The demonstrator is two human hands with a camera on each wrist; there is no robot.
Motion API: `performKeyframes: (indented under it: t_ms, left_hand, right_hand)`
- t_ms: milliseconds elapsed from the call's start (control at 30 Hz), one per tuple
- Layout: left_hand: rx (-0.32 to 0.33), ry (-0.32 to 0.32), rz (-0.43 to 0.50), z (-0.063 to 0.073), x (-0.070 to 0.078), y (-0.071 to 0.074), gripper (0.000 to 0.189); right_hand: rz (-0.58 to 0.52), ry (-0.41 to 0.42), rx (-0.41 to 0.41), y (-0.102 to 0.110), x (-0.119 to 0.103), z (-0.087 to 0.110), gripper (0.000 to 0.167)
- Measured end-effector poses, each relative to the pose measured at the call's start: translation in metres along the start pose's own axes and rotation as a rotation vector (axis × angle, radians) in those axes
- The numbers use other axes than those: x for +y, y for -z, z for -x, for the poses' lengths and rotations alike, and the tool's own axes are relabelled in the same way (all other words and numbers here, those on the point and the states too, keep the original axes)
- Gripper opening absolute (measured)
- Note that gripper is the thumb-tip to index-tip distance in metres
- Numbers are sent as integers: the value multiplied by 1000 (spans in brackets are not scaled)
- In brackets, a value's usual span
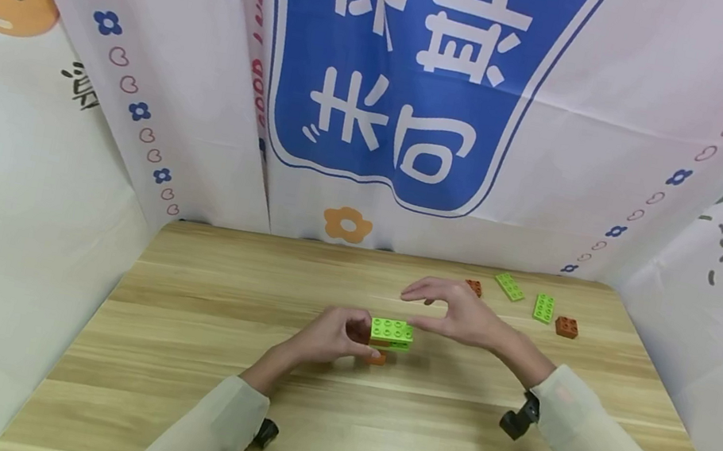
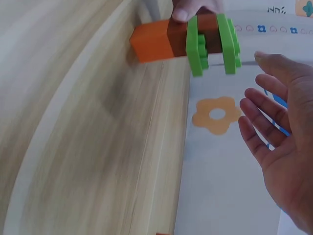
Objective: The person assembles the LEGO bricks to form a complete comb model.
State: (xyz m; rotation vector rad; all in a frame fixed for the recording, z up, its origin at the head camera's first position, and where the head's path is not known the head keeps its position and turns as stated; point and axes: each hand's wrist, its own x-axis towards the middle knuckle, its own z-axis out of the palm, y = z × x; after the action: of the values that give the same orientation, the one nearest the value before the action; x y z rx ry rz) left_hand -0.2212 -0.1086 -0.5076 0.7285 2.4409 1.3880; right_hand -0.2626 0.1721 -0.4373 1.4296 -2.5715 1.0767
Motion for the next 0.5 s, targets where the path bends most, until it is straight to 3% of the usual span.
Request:
performKeyframes:
  t_ms: [500]
  left_hand:
    - [0,8,10,2,2,0,22]
  right_hand:
    - [88,-154,-14,17,24,12,36]
